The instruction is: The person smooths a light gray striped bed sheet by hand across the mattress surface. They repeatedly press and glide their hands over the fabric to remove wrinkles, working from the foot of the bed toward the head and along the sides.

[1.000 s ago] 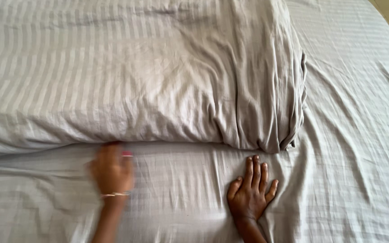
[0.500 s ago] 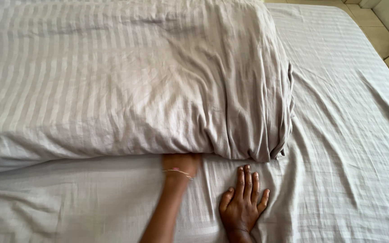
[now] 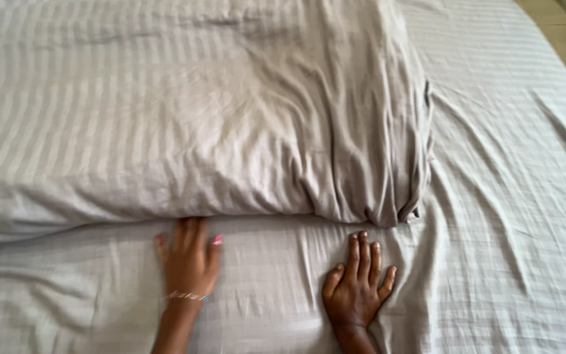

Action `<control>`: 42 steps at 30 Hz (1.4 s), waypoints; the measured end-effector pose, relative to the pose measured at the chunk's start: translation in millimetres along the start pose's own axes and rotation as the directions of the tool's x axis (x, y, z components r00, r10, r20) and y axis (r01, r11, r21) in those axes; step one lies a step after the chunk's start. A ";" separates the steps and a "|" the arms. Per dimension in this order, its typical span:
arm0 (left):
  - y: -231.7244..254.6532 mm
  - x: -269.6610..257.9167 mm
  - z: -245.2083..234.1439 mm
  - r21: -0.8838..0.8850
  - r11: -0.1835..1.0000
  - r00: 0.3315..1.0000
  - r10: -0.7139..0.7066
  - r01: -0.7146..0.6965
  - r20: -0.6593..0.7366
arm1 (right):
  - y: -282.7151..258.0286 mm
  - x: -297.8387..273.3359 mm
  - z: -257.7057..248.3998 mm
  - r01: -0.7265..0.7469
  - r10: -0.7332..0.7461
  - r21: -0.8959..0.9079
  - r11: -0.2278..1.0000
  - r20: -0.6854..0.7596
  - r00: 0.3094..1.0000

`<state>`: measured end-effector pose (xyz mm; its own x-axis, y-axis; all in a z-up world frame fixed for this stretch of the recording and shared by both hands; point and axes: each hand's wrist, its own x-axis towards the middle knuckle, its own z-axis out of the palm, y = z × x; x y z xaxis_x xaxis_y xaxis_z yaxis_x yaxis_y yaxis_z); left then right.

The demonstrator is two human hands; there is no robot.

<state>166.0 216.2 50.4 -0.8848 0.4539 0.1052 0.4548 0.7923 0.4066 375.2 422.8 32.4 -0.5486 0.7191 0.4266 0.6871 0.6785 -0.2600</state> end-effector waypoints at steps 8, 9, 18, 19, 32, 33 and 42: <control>131.0 -55.1 40.9 0.089 0.979 0.973 0.193 -0.183 -0.127 | 0.3 7.1 -6.6 0.004 -0.005 0.026 1.000 0.026 1.000; 148.7 -57.0 44.4 0.056 0.974 0.962 0.226 -0.220 -0.151 | -0.6 11.6 -2.9 0.005 -0.005 0.010 1.000 0.027 1.000; 167.1 -60.6 49.8 -0.038 0.961 0.939 0.260 -0.275 -0.225 | 121.2 24.2 -62.4 0.111 -0.105 0.011 0.994 0.431 0.896; 167.2 -75.8 50.1 -0.049 0.964 0.948 0.245 -0.260 -0.205 | 153.5 21.1 -79.9 0.118 -0.151 0.119 0.986 0.325 0.934; 181.8 -80.6 52.5 0.112 0.981 0.977 0.174 -0.161 -0.122 | 254.3 17.2 -42.9 -0.212 0.208 -0.116 0.970 -0.051 0.977; 184.2 -78.5 56.3 0.138 0.981 0.981 0.153 -0.136 -0.121 | 253.3 18.0 -39.9 -0.217 0.211 -0.101 0.971 -0.059 0.976; 340.2 -125.8 119.2 -0.204 0.870 0.840 0.488 -0.448 0.237 | 246.3 19.2 -44.4 -0.265 0.257 -0.097 0.959 -0.085 0.963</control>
<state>444.1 477.1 67.3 -0.4975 0.8644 0.0721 0.7719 0.4033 0.4915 555.0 597.0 15.0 -0.3109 0.8538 0.4175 0.8507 0.4459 -0.2784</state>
